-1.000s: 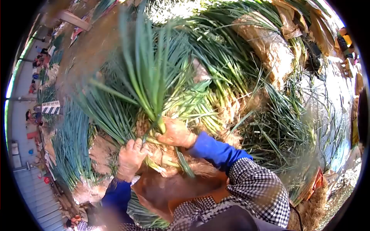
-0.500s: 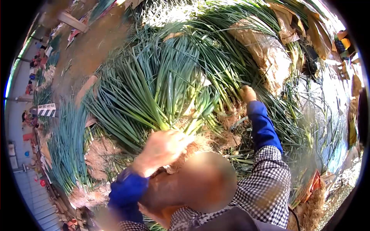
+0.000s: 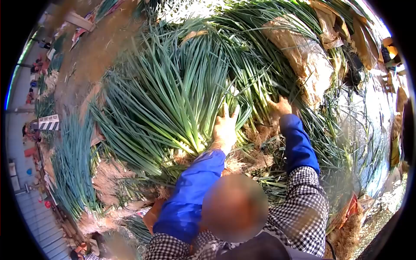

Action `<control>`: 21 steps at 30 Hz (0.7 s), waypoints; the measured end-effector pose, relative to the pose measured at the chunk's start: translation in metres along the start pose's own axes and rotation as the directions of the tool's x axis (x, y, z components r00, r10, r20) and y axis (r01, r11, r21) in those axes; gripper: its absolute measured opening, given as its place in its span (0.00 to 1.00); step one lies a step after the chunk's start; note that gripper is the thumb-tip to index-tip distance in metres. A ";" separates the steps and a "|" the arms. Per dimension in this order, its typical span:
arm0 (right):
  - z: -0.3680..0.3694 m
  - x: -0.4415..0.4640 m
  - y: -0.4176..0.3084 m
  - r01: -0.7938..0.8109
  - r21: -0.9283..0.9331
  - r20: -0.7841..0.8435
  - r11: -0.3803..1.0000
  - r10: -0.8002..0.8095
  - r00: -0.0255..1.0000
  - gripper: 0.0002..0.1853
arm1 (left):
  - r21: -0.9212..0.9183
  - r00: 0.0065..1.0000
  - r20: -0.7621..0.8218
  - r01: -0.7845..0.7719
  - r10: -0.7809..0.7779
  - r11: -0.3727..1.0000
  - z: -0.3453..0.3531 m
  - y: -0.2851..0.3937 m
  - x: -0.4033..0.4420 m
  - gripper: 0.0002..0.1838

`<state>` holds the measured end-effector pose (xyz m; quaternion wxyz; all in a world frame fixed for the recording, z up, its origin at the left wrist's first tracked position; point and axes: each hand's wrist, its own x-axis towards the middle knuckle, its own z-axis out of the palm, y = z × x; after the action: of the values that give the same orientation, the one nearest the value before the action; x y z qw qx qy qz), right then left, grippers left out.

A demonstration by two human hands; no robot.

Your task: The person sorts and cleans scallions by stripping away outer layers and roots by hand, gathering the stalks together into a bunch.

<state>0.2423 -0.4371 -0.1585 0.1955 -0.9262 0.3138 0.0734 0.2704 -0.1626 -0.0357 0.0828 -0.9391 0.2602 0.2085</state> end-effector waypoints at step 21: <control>0.029 -0.080 -0.035 0.347 -0.178 -0.310 0.921 -0.387 0.868 0.45 | -0.806 0.905 0.422 0.402 -0.056 0.434 -0.018 -0.066 -0.068 0.56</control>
<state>0.2002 -0.3558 -0.1537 0.0944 -0.9773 0.1558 -0.1078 0.2585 -0.0809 0.0132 -0.3409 -0.8227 -0.0348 0.4536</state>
